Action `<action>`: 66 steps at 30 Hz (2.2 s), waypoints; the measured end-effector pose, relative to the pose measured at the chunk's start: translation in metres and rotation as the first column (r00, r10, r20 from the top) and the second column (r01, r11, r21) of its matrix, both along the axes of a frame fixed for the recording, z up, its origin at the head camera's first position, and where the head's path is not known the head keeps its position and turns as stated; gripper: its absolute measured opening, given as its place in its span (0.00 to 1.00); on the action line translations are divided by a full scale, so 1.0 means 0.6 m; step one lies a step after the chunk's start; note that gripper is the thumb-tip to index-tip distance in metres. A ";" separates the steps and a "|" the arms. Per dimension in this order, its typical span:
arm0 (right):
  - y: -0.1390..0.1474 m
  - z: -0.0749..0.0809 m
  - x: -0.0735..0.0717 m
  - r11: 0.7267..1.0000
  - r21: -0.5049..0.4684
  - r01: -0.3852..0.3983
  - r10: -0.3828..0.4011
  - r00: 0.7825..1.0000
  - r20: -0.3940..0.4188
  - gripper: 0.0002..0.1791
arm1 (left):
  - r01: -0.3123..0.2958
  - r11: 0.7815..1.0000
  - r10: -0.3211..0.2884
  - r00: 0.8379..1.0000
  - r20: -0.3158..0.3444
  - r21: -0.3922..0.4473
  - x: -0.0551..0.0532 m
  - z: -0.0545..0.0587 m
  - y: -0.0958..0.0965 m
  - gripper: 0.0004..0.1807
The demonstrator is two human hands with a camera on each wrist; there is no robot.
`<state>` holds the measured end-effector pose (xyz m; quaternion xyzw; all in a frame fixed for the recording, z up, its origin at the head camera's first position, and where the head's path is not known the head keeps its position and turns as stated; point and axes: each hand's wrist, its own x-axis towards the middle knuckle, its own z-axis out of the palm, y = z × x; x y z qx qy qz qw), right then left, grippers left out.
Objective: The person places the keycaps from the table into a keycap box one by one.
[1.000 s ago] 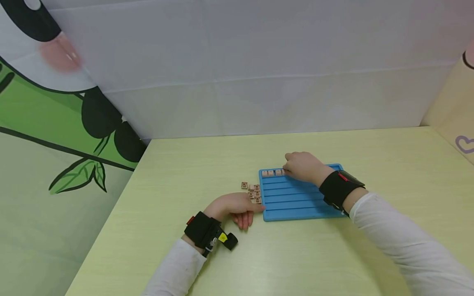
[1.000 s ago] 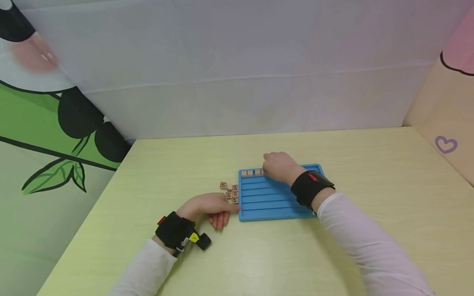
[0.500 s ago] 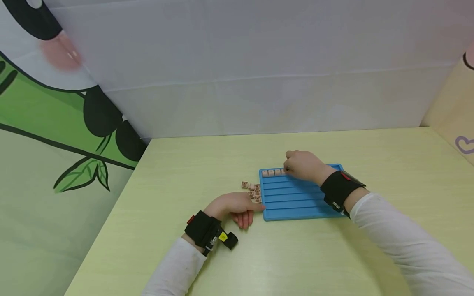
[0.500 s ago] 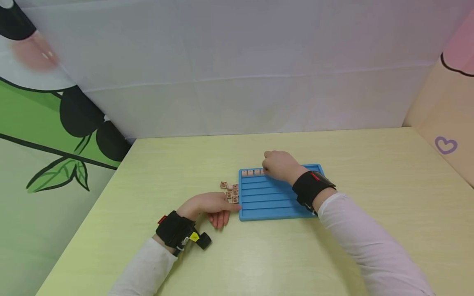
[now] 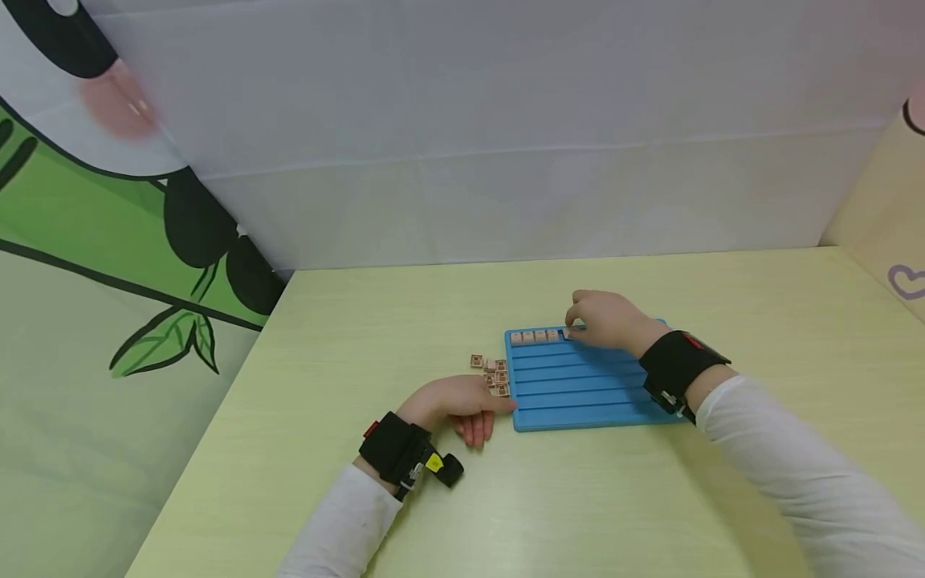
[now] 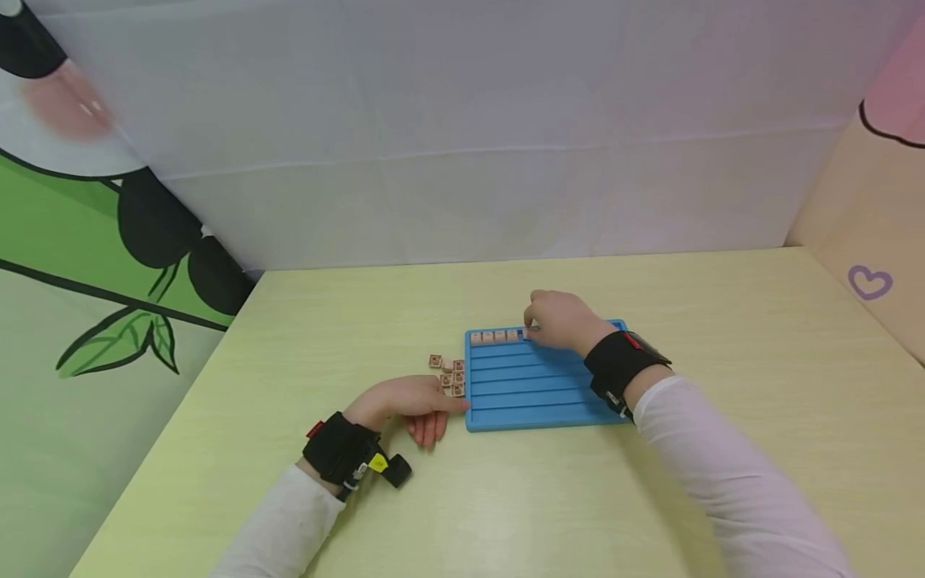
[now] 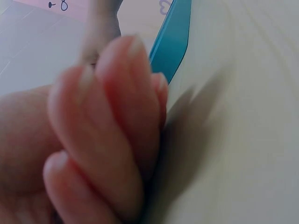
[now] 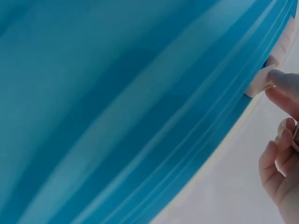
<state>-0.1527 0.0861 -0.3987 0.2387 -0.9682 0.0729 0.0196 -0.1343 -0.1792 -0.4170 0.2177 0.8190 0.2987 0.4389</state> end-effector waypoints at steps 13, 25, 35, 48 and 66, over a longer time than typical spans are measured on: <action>-0.007 -0.009 -0.002 0.999 -0.023 -0.026 0.025 0.999 -0.022 0.05 | 0.000 1.000 0.000 1.000 -0.009 -0.001 0.000 -0.001 0.001 0.30; 0.020 0.003 -0.016 0.984 -0.125 0.124 -0.109 0.987 0.120 0.18 | -0.015 1.000 0.015 1.000 0.007 -0.003 -0.008 0.000 0.008 0.30; 0.034 0.010 -0.005 0.972 -0.183 0.150 -0.120 0.979 0.166 0.19 | -0.015 1.000 0.015 1.000 0.006 -0.004 -0.012 -0.004 0.012 0.30; 0.048 0.015 0.016 0.931 -0.336 0.146 -0.100 0.984 0.150 0.06 | -0.008 1.000 0.008 1.000 0.000 -0.009 -0.004 -0.004 0.005 0.30; 0.043 0.014 0.039 0.932 -0.333 0.147 -0.094 0.981 0.169 0.17 | 0.013 1.000 -0.013 1.000 0.007 -0.002 0.000 -0.006 -0.005 0.30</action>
